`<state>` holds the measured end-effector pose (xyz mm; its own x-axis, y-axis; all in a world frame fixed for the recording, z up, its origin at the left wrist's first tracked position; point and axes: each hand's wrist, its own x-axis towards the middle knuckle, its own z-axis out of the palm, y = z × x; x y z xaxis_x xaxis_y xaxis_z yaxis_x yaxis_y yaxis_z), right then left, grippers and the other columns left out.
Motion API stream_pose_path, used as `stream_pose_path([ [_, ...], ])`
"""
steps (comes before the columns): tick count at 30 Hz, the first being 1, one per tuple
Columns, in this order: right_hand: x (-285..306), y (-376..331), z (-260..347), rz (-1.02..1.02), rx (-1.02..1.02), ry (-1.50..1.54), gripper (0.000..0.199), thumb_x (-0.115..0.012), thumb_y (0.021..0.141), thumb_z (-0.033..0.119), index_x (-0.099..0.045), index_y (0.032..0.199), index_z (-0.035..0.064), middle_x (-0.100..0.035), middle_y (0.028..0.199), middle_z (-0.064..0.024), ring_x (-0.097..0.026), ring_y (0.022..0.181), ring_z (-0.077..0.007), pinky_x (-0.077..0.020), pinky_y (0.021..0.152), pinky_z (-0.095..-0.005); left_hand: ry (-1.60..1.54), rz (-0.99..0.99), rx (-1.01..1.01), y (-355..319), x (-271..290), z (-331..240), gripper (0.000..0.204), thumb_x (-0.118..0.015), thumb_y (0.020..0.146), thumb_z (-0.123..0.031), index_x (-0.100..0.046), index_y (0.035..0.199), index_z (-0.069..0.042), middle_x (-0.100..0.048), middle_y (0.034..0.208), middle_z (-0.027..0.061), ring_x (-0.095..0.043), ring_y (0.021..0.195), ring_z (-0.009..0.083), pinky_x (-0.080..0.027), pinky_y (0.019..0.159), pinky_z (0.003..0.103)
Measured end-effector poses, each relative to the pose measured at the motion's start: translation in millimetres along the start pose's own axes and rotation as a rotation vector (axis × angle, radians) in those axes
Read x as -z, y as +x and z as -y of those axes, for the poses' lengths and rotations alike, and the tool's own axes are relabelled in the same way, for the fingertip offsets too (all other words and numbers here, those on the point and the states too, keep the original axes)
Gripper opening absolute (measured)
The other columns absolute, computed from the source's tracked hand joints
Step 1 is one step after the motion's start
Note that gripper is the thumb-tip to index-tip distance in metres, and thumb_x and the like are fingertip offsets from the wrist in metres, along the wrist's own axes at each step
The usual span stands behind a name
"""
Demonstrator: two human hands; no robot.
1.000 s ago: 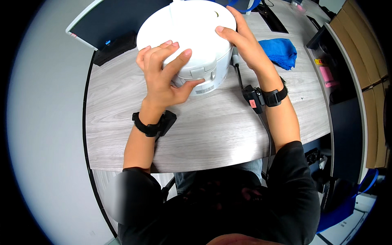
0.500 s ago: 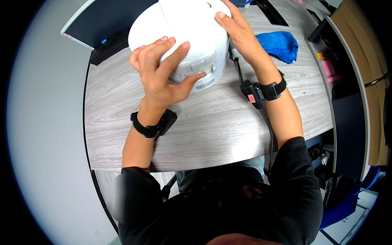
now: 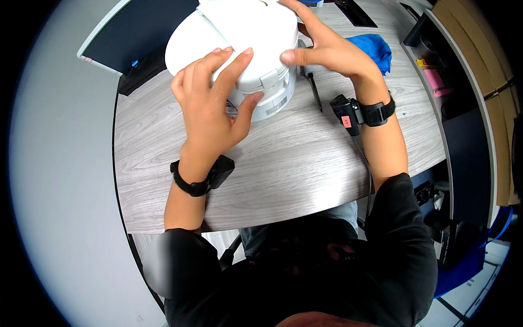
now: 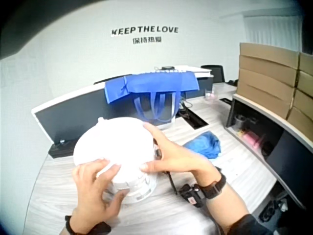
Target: The person uses a screwdriver to fasten screws into the lid of a white rice cooker, then attaches a plastic hinge piece to the body. The person places the lid on the cooker and wipes the exterior with a blue cloth.
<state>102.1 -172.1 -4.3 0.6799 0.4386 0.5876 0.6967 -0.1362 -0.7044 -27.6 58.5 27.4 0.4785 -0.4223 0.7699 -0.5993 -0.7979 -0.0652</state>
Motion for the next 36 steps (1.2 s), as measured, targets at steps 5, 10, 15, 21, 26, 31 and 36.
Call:
stream_pose_path([
  [5, 1, -4, 7, 0.014, 0.163, -0.213, 0.126, -0.092, 0.063, 0.054, -0.029, 0.157, -0.0015, -0.042, 0.150, -0.0352, -0.040, 0.142, -0.0512, -0.0383, 0.115, -0.0550, -0.014, -0.103, -0.017, -3, -13, 3, 0.057, -0.084, 0.076, -0.031, -0.071, 0.130, -0.019, -0.063, 0.126, 0.0059, -0.056, 0.119, 0.0236, -0.026, 0.101, 0.040],
  [10, 12, -10, 36, 0.108, 0.112, -0.143, 0.103, -0.088, 0.078, 0.029, -0.028, 0.157, 0.0006, -0.025, 0.161, -0.0317, -0.027, 0.151, -0.0392, -0.0250, 0.122, -0.0444, 0.028, -0.159, -0.022, -5, -20, 2, 0.058, -0.084, 0.076, -0.033, -0.071, 0.130, -0.020, -0.064, 0.125, 0.0047, -0.057, 0.115, 0.0227, -0.026, 0.099, 0.039],
  [15, 19, -4, 26, 0.171, 0.050, -0.087, 0.106, -0.092, 0.071, 0.031, -0.034, 0.156, 0.0047, -0.016, 0.163, -0.0354, -0.017, 0.154, -0.0439, -0.0230, 0.122, -0.0456, 0.043, -0.166, -0.028, -3, -26, 2, 0.059, -0.084, 0.076, -0.034, -0.070, 0.131, -0.020, -0.063, 0.126, 0.0053, -0.056, 0.117, 0.0231, -0.026, 0.098, 0.040],
  [21, 17, -5, 27, 0.146, 0.015, -0.124, 0.102, -0.091, 0.071, 0.030, -0.038, 0.154, 0.0056, -0.019, 0.162, -0.0371, -0.019, 0.154, -0.0451, -0.0235, 0.122, -0.0459, 0.034, -0.023, 0.018, -3, -12, -7, 0.062, -0.083, 0.076, -0.025, -0.067, 0.135, -0.015, -0.060, 0.133, 0.0075, -0.050, 0.126, 0.0224, -0.023, 0.103, 0.040],
  [26, 15, -6, 30, 0.141, 0.018, -0.144, 0.102, -0.090, 0.071, 0.029, -0.037, 0.155, 0.0060, -0.020, 0.162, -0.0369, -0.022, 0.153, -0.0454, -0.0256, 0.122, -0.0464, 0.048, -0.067, -0.001, -5, -18, -3, 0.056, -0.081, 0.074, -0.019, -0.071, 0.130, -0.022, -0.059, 0.132, 0.0076, -0.052, 0.122, 0.0242, -0.024, 0.101, 0.041],
  [31, 15, -1, 41, 0.197, -0.079, 0.180, 0.098, -0.088, 0.076, 0.023, -0.034, 0.156, 0.0051, -0.028, 0.162, -0.0271, -0.028, 0.151, -0.0364, -0.0372, 0.116, -0.0454, 0.060, -0.115, 0.012, -8, -22, -8, 0.052, -0.082, 0.074, -0.022, -0.073, 0.126, -0.024, -0.061, 0.131, 0.0062, -0.055, 0.121, 0.0243, -0.026, 0.100, 0.040],
  [36, 22, -2, 34, 0.140, -0.093, 0.336, 0.084, -0.084, 0.082, 0.019, -0.039, 0.152, 0.0043, -0.048, 0.147, -0.0216, -0.050, 0.134, -0.0287, -0.0515, 0.101, -0.0407, 0.078, -0.119, 0.015, -9, -19, -9, 0.059, -0.089, 0.071, -0.022, -0.072, 0.127, -0.013, -0.066, 0.135, 0.0068, -0.056, 0.125, 0.0203, -0.029, 0.103, 0.036],
])
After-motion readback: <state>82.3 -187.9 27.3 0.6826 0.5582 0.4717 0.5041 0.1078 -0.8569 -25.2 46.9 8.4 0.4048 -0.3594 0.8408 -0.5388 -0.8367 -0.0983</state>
